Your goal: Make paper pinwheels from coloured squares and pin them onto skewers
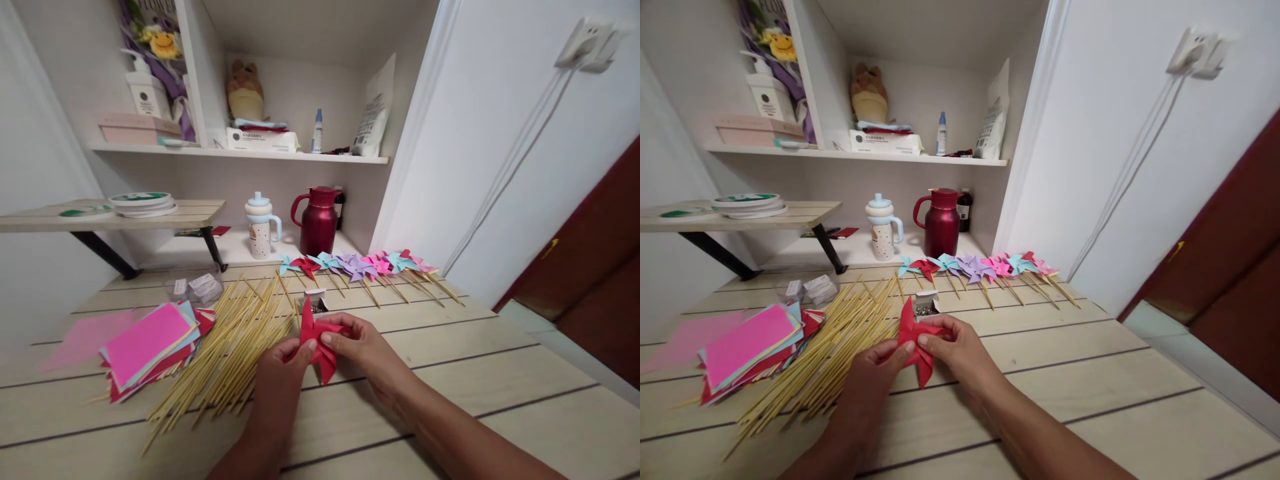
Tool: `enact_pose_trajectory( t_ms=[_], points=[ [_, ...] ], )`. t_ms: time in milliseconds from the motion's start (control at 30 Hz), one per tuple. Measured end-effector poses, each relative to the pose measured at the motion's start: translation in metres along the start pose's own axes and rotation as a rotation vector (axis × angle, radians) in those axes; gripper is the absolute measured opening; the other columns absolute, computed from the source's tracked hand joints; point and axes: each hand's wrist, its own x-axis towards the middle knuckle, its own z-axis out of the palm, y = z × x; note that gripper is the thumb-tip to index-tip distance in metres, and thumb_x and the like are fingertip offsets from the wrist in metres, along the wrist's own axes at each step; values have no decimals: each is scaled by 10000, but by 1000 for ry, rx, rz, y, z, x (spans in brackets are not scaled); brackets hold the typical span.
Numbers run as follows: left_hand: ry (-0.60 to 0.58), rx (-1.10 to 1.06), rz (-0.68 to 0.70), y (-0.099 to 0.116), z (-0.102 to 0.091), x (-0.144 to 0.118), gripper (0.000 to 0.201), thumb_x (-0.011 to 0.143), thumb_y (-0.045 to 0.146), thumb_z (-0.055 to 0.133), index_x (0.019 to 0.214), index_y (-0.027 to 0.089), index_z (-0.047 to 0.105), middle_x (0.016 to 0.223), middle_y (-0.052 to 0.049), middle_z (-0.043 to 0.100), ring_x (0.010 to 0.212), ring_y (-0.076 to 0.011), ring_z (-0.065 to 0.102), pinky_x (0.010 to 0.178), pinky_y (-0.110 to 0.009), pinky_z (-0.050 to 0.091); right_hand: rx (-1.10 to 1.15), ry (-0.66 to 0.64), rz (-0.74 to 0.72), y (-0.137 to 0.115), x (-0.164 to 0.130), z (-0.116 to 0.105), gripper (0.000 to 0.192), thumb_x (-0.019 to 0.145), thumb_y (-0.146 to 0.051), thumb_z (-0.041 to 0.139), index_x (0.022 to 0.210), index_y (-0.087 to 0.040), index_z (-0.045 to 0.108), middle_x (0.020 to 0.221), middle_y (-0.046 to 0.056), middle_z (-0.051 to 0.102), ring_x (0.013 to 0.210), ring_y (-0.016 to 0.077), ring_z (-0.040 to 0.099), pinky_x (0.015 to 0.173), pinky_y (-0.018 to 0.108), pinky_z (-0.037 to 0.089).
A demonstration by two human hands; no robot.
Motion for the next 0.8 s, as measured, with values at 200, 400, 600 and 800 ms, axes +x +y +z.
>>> enact_pose_trajectory(
  t_ms=[200, 400, 600, 800],
  points=[
    [-19, 27, -32, 0, 1, -2, 282, 732, 460, 699, 729, 183, 751, 725, -11, 731, 742, -219, 618, 712, -296, 451, 28, -6, 71, 1, 1, -1, 303, 643, -388, 839, 719, -128, 703, 640, 12, 689, 558, 115, 546, 574, 243, 391],
    [-40, -8, -43, 2, 1, -3, 255, 739, 445, 699, 743, 195, 748, 739, -1, 736, 788, -223, 623, 752, -296, 459, 114, -38, 93, 5, 1, -1, 320, 622, -381, 858, 751, -131, 705, 681, 18, 711, 585, 119, 577, 593, 242, 410],
    [-103, -25, -38, 5, 1, -4, 274, 761, 448, 677, 773, 188, 762, 789, -17, 751, 806, -224, 627, 768, -300, 462, 85, 1, 95, 3, 0, 0, 318, 571, -314, 879, 666, -141, 629, 580, -17, 649, 522, 101, 531, 544, 233, 376],
    [-100, -18, -40, 13, 2, -7, 296, 762, 459, 679, 832, 185, 769, 824, -41, 769, 897, -270, 666, 852, -340, 468, 65, 67, 98, -1, -1, 2, 348, 544, -305, 872, 590, -166, 556, 523, -41, 588, 474, 88, 469, 497, 230, 319]
  ],
)
